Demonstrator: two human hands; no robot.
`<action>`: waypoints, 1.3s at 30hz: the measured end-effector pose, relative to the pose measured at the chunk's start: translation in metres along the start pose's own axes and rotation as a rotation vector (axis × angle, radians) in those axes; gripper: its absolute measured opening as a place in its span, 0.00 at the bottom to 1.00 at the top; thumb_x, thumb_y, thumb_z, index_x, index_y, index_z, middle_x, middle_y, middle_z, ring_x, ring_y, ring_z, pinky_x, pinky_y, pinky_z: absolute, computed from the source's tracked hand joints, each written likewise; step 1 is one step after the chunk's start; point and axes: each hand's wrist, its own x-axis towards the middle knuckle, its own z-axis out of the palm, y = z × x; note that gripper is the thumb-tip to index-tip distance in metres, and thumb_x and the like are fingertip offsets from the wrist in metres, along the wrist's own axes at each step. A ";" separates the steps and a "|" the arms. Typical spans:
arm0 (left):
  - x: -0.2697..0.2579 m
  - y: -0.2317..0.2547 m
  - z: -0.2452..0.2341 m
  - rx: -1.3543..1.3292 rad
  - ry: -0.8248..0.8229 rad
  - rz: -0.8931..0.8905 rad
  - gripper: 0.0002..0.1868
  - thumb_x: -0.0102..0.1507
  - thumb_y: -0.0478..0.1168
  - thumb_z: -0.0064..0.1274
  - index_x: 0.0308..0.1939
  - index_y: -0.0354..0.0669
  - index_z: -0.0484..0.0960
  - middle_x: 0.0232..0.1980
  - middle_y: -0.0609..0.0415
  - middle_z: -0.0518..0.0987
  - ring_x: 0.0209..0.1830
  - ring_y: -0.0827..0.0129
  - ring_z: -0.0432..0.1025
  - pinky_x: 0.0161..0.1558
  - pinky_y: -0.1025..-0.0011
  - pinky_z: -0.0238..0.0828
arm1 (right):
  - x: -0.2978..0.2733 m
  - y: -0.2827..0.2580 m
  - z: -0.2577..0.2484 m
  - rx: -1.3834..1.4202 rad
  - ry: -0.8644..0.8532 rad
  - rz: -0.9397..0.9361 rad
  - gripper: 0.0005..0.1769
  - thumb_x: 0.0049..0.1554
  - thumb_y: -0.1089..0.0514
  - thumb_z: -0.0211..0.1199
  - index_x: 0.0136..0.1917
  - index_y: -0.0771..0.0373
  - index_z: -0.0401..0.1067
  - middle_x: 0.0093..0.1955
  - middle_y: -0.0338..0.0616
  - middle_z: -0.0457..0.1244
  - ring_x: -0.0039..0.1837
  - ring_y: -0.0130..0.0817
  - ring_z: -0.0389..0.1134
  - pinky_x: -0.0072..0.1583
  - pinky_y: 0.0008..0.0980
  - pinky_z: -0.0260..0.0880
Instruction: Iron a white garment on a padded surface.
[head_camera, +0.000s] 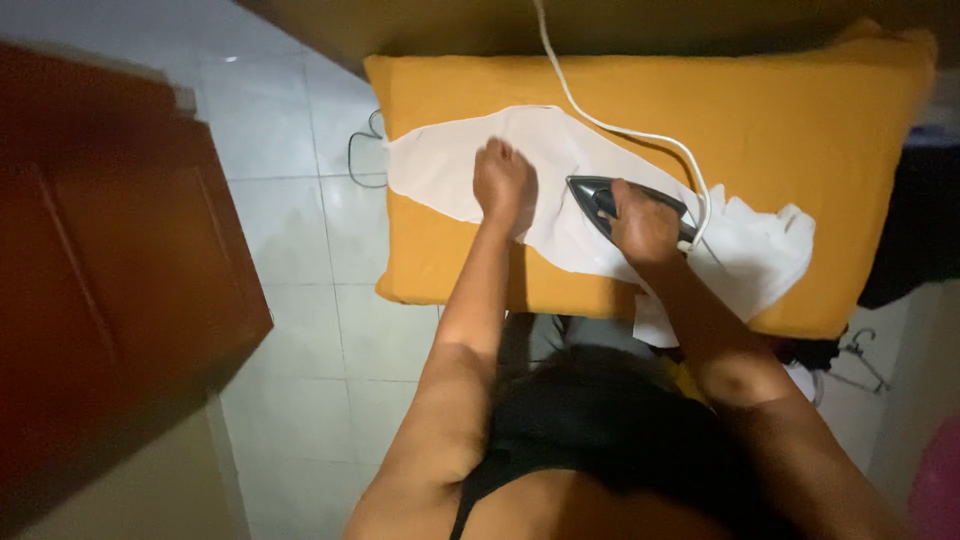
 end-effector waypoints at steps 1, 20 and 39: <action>-0.011 0.002 -0.012 -0.002 0.015 -0.015 0.08 0.62 0.40 0.50 0.41 0.42 0.80 0.44 0.42 0.81 0.47 0.47 0.75 0.49 0.54 0.72 | 0.005 0.000 0.005 0.000 -0.009 -0.020 0.17 0.54 0.56 0.71 0.52 0.63 0.69 0.48 0.58 0.68 0.48 0.57 0.72 0.48 0.51 0.71; -0.043 -0.083 -0.010 0.197 -0.155 -0.594 0.16 0.60 0.46 0.49 0.42 0.40 0.84 0.48 0.38 0.83 0.49 0.42 0.77 0.51 0.51 0.74 | 0.052 -0.032 0.044 -0.037 -0.214 -0.149 0.16 0.56 0.56 0.68 0.54 0.64 0.70 0.44 0.60 0.69 0.46 0.60 0.72 0.49 0.55 0.69; -0.023 -0.084 -0.097 -0.110 0.339 -0.467 0.15 0.61 0.47 0.53 0.33 0.39 0.73 0.33 0.45 0.79 0.35 0.47 0.75 0.40 0.53 0.71 | -0.001 -0.064 0.134 0.123 -0.448 -0.363 0.23 0.66 0.57 0.47 0.72 0.65 0.62 0.40 0.59 0.66 0.39 0.54 0.70 0.40 0.46 0.73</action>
